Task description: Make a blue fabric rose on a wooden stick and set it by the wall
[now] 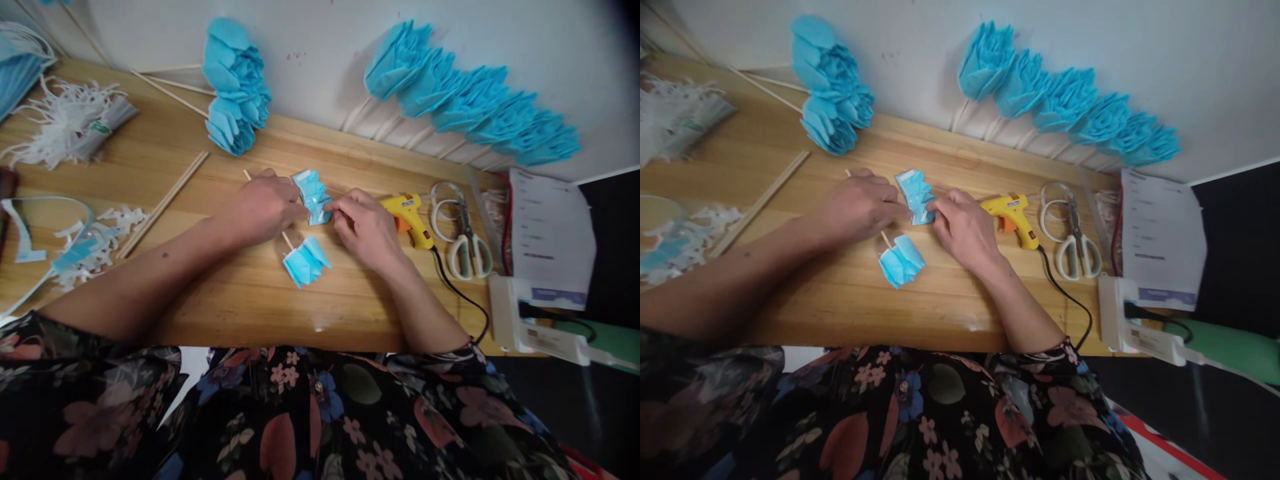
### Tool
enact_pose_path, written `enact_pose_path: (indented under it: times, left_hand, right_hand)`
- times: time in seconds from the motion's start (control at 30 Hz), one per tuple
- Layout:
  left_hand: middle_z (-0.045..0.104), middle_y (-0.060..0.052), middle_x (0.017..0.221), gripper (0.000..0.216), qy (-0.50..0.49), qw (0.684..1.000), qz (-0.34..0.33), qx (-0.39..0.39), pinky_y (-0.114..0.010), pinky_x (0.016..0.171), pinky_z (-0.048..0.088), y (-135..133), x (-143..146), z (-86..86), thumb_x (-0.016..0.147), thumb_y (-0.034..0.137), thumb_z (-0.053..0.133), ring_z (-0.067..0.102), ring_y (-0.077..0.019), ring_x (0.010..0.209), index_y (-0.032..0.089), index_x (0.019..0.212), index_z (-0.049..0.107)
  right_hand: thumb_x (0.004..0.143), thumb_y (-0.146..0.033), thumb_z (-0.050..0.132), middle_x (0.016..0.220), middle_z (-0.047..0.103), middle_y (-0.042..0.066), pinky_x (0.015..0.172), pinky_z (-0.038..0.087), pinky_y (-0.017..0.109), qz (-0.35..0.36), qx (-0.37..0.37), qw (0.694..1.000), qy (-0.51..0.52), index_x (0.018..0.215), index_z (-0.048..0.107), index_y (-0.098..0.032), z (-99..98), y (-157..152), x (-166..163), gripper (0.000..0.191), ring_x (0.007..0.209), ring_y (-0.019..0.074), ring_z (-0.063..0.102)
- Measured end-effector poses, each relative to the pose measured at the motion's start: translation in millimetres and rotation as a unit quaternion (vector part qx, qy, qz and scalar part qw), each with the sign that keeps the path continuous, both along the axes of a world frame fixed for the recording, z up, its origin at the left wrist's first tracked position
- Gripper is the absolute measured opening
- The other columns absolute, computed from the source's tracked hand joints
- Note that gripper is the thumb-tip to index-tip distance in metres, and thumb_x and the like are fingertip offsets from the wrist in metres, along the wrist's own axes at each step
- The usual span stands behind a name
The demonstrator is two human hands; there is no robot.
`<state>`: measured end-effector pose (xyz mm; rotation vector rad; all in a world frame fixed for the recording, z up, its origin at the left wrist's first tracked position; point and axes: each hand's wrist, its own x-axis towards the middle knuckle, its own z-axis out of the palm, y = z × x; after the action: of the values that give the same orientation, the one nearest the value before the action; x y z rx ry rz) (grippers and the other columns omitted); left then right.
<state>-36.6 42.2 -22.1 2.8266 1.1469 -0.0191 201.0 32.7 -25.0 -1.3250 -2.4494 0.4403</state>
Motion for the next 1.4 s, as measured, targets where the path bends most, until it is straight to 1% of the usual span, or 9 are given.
enact_pose_path:
  times: [0.17, 0.4, 0.53, 0.63, 0.8, 0.9, 1.0, 1.13, 1.4]
  left_hand:
    - [0.074, -0.008, 0.103, 0.034, -0.004, 1.000, -0.002, 0.015, -0.038, 0.078, 0.036, 0, -1, -3.0, 0.103, 0.023, 0.046, 0.063, -0.0277, 0.098, 0.028, 0.118, 0.077]
    - [0.072, -0.009, 0.101, 0.040, 0.013, 1.000, -0.003, 0.004, -0.038, 0.078, 0.035, -1, 0, -0.5, 0.103, 0.022, 0.039, 0.063, -0.0281, 0.097, 0.026, 0.116, 0.077]
    - [0.072, -0.009, 0.100, 0.040, 0.013, 1.000, 0.003, 0.000, -0.038, 0.079, 0.036, -1, 0, 1.4, 0.103, 0.023, 0.040, 0.062, -0.0278, 0.096, 0.026, 0.118, 0.076]
    - [0.072, -0.008, 0.102, 0.038, 0.014, 1.000, 0.003, 0.000, -0.039, 0.079, 0.035, -2, 0, 2.2, 0.104, 0.025, 0.041, 0.061, -0.0266, 0.096, 0.027, 0.120, 0.076]
    - [0.071, -0.008, 0.094, 0.037, -0.020, 1.000, -0.002, 0.000, -0.038, 0.077, 0.034, -2, -2, 2.0, 0.104, 0.025, 0.043, 0.058, -0.0237, 0.090, 0.027, 0.119, 0.077]
    - [0.071, -0.008, 0.094, 0.036, -0.027, 1.000, -0.002, -0.003, -0.039, 0.077, 0.035, -1, -2, -0.4, 0.103, 0.024, 0.044, 0.059, -0.0250, 0.091, 0.026, 0.115, 0.078]
    - [0.070, -0.007, 0.093, 0.036, -0.037, 0.999, -0.005, -0.004, -0.038, 0.077, 0.036, 1, -3, -5.2, 0.102, 0.022, 0.044, 0.061, -0.0253, 0.093, 0.026, 0.110, 0.078]
    - [0.070, -0.006, 0.091, 0.038, -0.047, 0.999, -0.013, 0.012, -0.035, 0.077, 0.036, 2, -5, -9.1, 0.103, 0.023, 0.041, 0.061, -0.0240, 0.093, 0.027, 0.111, 0.078]
    - [0.073, -0.007, 0.099, 0.034, -0.012, 1.000, -0.003, -0.005, -0.039, 0.078, 0.035, -2, -2, 0.6, 0.104, 0.024, 0.047, 0.061, -0.0251, 0.096, 0.027, 0.118, 0.078]
  right_hand:
    - [0.095, -0.017, 0.047, 0.103, 0.072, 0.010, 0.082, 0.049, 0.037, -0.007, 0.017, 0.999, -0.027, 0.107, 0.075, -0.020, 0.2, 1, -1, 0.030, 0.100, 0.0257, 0.066]
    - [0.097, -0.018, 0.046, 0.103, 0.072, 0.008, 0.082, 0.049, 0.037, -0.019, 0.046, 0.999, 0.012, 0.110, 0.072, -0.022, 7.6, 0, 2, 0.030, 0.096, 0.0234, 0.065]
    - [0.097, -0.017, 0.045, 0.103, 0.071, 0.008, 0.080, 0.048, 0.036, 0.003, 0.040, 0.999, -0.016, 0.114, 0.073, -0.024, 4.0, -1, 0, 0.033, 0.098, 0.0240, 0.064]
    - [0.097, -0.017, 0.045, 0.104, 0.071, 0.009, 0.076, 0.047, 0.036, 0.003, 0.045, 0.998, -0.047, 0.113, 0.075, -0.023, 1.4, -1, -3, 0.034, 0.099, 0.0246, 0.064]
    - [0.096, -0.017, 0.047, 0.102, 0.071, 0.009, 0.072, 0.045, 0.035, -0.004, 0.051, 0.996, -0.079, 0.111, 0.076, -0.025, -0.9, 0, -4, 0.033, 0.098, 0.0251, 0.062]
    - [0.096, -0.017, 0.046, 0.103, 0.071, 0.008, 0.071, 0.045, 0.034, -0.011, 0.052, 0.997, -0.058, 0.112, 0.075, -0.025, 0.5, 1, -1, 0.034, 0.096, 0.0242, 0.063]
    - [0.097, -0.018, 0.045, 0.101, 0.070, 0.008, 0.077, 0.048, 0.036, -0.019, 0.062, 0.998, -0.022, 0.115, 0.074, -0.025, 4.1, 1, 3, 0.035, 0.094, 0.0236, 0.064]
    - [0.097, -0.019, 0.045, 0.100, 0.070, 0.009, 0.081, 0.048, 0.037, -0.015, 0.063, 0.998, -0.020, 0.112, 0.074, -0.023, 7.1, 0, 6, 0.032, 0.096, 0.0250, 0.064]
    - [0.097, -0.018, 0.046, 0.106, 0.071, 0.009, 0.079, 0.048, 0.037, 0.012, 0.043, 0.998, -0.035, 0.117, 0.074, -0.025, 1.3, 0, 2, 0.035, 0.100, 0.0247, 0.063]
